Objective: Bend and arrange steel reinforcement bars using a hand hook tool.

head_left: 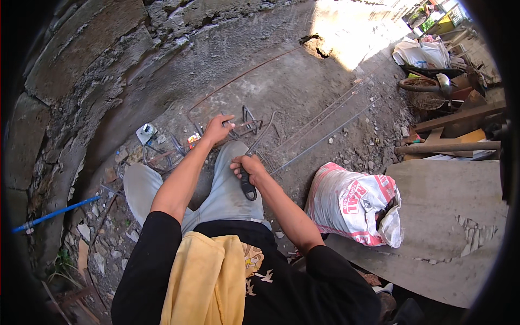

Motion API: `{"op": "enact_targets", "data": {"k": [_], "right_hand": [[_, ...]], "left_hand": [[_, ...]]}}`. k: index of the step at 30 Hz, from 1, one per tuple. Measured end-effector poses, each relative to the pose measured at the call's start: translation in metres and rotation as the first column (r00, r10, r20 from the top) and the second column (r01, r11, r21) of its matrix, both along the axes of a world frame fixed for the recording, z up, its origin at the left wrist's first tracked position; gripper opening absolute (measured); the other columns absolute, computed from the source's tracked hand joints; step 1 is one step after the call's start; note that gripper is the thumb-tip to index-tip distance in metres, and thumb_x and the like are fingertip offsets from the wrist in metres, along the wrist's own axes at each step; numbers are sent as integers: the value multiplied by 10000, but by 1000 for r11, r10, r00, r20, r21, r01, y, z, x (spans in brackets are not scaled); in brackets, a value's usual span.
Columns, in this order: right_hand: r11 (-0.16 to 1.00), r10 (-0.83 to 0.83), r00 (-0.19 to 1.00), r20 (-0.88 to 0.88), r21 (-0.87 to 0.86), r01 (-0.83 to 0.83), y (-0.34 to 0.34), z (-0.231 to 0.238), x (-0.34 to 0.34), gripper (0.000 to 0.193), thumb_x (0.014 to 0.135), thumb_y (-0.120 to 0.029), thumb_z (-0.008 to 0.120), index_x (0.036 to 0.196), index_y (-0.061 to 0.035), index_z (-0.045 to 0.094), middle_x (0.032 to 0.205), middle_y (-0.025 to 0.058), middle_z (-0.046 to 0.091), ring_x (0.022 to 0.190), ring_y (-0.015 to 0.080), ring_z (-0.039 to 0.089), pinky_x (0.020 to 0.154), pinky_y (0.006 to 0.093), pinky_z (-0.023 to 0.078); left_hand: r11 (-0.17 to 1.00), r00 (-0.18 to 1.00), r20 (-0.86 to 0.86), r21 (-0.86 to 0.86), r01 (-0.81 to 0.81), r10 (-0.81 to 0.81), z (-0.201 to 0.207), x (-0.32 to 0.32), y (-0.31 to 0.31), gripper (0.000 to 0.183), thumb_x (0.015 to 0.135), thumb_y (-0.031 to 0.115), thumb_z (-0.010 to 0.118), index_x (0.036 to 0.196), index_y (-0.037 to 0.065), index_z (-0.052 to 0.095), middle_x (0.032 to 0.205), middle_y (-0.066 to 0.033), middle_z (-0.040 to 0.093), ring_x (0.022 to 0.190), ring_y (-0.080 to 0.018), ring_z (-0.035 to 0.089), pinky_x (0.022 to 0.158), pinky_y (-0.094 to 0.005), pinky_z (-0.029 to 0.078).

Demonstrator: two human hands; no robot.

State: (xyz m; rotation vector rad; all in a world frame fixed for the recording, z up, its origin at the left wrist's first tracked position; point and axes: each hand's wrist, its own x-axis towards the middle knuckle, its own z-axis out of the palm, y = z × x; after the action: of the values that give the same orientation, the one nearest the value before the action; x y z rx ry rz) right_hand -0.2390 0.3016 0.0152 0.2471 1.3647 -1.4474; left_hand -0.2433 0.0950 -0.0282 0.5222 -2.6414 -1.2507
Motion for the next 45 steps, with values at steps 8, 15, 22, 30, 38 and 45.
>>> {"op": "enact_targets", "data": {"k": [8,15,22,30,38,45], "right_hand": [[999,-22,1000,-4,29,22,-30,-19,4,112,867,-53,518,909,26,584,719,113,656,484,158,558,400,293,427],[989,-142,990,8,51,141,-41,-37,-6,137,887,-66,481,936,13,582,762,117,667,511,156,558,414,303,426],[957,-272,961,52,-87,276,-56,-37,7,153,919,-104,507,1051,-78,580,847,92,682,563,125,545,471,282,420],[913,-400,916,40,-66,402,-70,-49,8,213,935,-118,525,1144,-121,563,944,67,683,600,113,540,486,275,416],[954,-286,957,56,-81,290,-59,-33,-7,159,899,-72,532,1028,-7,598,826,100,679,553,136,555,467,288,437],[993,-103,986,-132,-79,93,-54,-13,-26,149,849,-91,572,914,39,604,747,130,666,541,165,580,429,297,453]], "left_hand": [[761,917,150,516,-392,371,-4,-20,-3,614,768,26,679,1354,15,496,964,-121,626,850,-202,605,742,-317,485],[800,954,200,522,-295,222,6,-29,0,621,744,-18,652,1347,22,509,962,-153,688,703,-184,665,636,-295,507],[857,923,337,403,-321,187,24,-32,-1,545,755,27,681,1287,107,591,983,-168,682,722,-224,672,682,-343,526],[937,991,69,-324,129,-112,42,-10,15,408,712,5,658,1096,139,689,1079,-129,638,1102,-363,491,930,-448,442],[849,893,65,-287,445,-446,44,15,-2,647,597,-36,647,1227,106,612,1233,-88,616,1215,-366,430,1059,-415,343],[865,900,-1,-279,418,-435,31,18,-18,622,618,97,725,1227,80,598,1146,-98,642,1138,-353,466,989,-424,413]]}}
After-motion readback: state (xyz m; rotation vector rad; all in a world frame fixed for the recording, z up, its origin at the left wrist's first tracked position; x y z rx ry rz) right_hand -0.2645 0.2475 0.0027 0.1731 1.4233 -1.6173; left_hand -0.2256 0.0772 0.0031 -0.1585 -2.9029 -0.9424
